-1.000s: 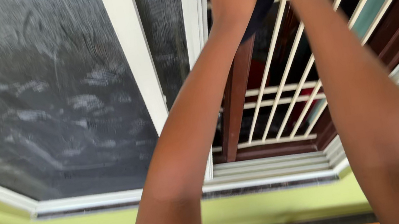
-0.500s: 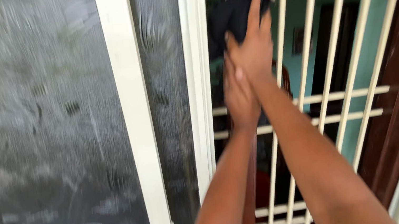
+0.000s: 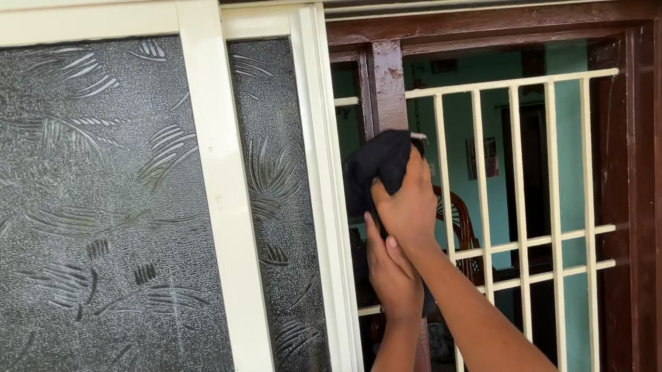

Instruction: The person wipes the brown wooden door frame and white metal security bars with a dark cloth. They clean the vertical and horizontal sections of the frame and the bottom track, moving the cloth back and forth to remove dust.

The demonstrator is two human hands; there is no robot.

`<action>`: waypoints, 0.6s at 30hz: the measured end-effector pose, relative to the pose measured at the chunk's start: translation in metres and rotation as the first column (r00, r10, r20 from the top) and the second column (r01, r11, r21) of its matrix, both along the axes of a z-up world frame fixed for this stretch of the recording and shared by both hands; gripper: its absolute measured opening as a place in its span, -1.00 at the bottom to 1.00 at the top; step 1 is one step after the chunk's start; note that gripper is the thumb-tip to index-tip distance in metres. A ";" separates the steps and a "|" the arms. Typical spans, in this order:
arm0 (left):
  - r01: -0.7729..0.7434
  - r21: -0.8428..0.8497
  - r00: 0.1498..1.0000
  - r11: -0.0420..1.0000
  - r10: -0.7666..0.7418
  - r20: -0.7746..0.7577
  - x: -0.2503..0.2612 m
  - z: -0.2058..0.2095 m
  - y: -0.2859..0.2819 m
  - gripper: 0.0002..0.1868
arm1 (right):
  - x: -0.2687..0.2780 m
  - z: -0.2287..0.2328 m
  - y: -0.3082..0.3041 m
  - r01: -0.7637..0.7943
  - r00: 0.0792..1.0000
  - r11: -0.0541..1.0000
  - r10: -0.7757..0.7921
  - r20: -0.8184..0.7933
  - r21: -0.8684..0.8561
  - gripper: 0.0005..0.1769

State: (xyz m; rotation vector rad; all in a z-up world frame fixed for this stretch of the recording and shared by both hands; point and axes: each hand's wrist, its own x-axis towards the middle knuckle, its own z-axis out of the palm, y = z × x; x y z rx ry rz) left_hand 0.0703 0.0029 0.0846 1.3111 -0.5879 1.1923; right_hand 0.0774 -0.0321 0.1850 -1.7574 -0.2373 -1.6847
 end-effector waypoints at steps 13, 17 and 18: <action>-0.083 0.310 0.979 0.947 0.135 -0.149 0.050 -0.116 -0.011 -0.07 | -0.014 -0.064 0.001 0.044 0.992 0.999 -0.046 -0.116 -0.014 -0.09; -0.047 0.357 0.957 0.933 0.145 -0.252 0.046 -0.139 -0.009 -0.01 | -0.016 -0.090 0.003 -0.008 0.982 0.999 0.015 -0.186 0.035 -0.10; -0.071 0.376 0.956 0.924 0.171 -0.239 0.044 -0.146 -0.010 -0.03 | -0.015 -0.099 0.002 0.026 0.982 0.999 -0.021 -0.187 0.020 -0.10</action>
